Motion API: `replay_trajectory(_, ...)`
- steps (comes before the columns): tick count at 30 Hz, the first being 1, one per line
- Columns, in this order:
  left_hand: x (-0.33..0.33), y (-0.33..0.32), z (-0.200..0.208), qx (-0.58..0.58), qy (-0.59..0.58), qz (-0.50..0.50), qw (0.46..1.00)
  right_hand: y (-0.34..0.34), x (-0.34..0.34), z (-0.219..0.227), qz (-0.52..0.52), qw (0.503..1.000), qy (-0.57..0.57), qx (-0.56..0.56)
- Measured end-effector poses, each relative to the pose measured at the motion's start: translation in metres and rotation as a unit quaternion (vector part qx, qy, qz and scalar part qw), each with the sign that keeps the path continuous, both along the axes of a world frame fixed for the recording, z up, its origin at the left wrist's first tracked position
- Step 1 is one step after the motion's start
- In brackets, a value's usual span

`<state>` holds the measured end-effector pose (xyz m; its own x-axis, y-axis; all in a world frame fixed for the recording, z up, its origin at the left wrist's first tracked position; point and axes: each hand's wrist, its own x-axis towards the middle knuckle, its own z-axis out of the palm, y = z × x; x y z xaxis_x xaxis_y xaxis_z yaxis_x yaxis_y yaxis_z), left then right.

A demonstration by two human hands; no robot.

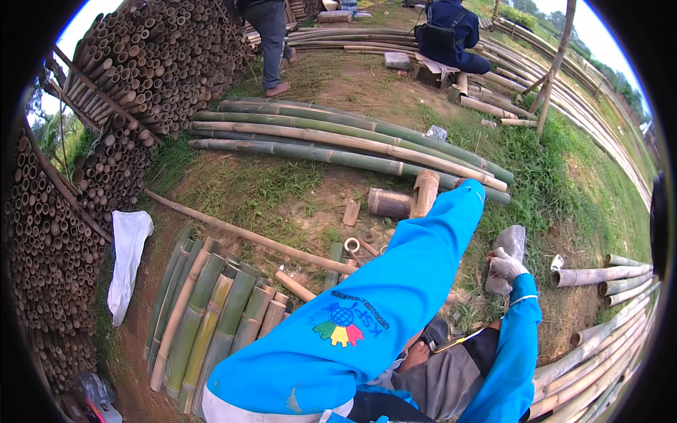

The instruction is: The person selects long bamboo poles from a pile, positions them on a wooden support, and uses a hand saw to cut them into shorter sections. The cut pieces are placed on the ground nearby.

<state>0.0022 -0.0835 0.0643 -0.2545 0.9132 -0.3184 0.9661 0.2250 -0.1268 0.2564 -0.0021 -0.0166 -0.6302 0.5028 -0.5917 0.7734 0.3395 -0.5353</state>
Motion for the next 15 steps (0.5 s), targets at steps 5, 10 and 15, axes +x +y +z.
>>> replay_trajectory(5, -0.005, -0.008, -0.006, -0.002, -0.002, 0.003, 1.000, -0.005, -0.002, 0.000, 0.006, 1.000, 0.014, -0.005)
replay_trajectory(10, -0.009, -0.007, -0.008, 0.000, -0.007, -0.003, 1.000, 0.012, 0.006, -0.017, 0.002, 1.000, 0.003, 0.001)
replay_trajectory(15, -0.033, -0.006, -0.011, 0.006, -0.011, -0.014, 1.000, 0.019, 0.011, -0.013, 0.021, 0.999, -0.014, 0.029)
